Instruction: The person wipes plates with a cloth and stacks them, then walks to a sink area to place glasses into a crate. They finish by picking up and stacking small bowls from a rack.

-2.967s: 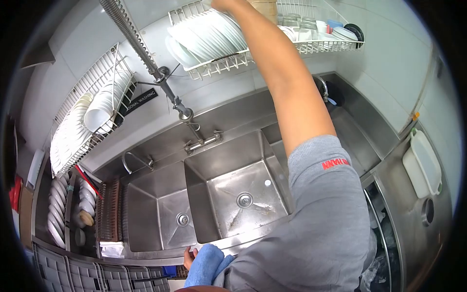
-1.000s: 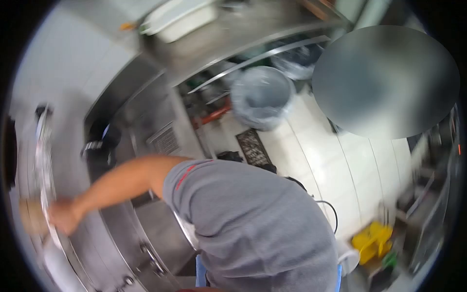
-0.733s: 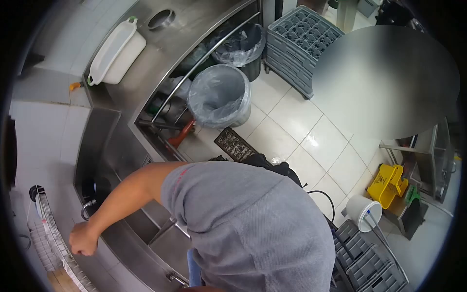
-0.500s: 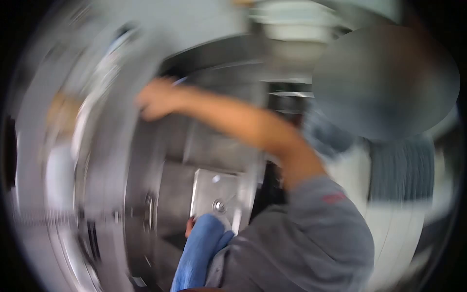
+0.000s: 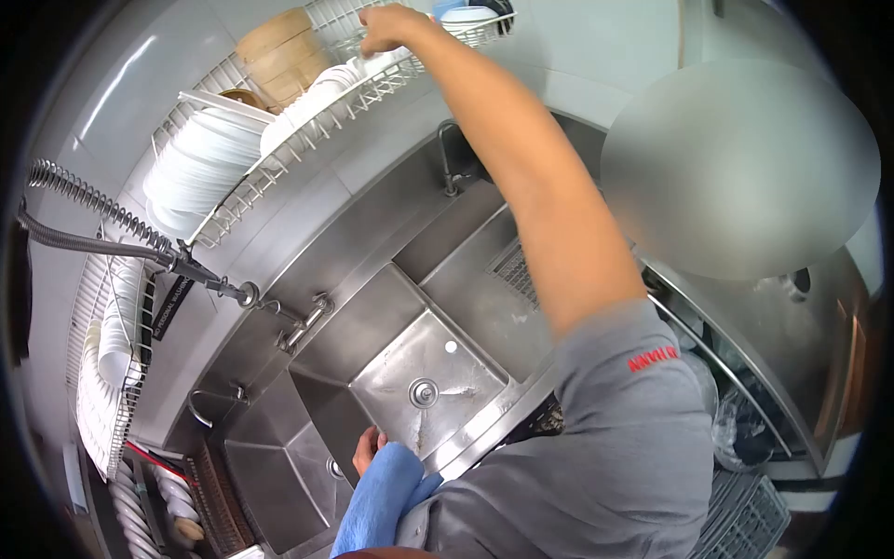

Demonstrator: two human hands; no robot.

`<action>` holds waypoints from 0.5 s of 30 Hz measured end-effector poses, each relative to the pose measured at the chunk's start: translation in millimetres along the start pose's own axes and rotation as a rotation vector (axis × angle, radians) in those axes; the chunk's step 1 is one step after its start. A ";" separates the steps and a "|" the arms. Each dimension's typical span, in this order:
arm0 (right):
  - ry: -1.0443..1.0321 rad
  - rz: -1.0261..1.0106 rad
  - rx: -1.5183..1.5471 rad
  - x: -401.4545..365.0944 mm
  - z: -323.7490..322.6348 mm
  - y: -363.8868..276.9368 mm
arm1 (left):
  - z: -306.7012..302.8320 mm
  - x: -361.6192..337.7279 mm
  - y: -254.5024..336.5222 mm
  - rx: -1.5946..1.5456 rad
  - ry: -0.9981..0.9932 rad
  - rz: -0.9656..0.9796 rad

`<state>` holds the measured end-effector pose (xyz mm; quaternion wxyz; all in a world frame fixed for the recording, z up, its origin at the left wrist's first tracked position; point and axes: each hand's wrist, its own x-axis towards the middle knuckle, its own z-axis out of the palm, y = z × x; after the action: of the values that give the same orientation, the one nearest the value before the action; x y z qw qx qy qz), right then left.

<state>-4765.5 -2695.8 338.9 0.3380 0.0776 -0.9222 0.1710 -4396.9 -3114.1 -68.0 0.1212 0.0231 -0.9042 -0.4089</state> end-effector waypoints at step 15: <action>-0.009 0.328 0.009 7.8 1.3 -10.9 | -15.2 -23.6 4.6 0.042 0.273 -0.157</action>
<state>-4769.4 -2706.6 345.9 0.3009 -0.0720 -0.9233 0.2275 -4370.1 -3118.9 -59.7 0.2101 0.1515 -0.8831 -0.3912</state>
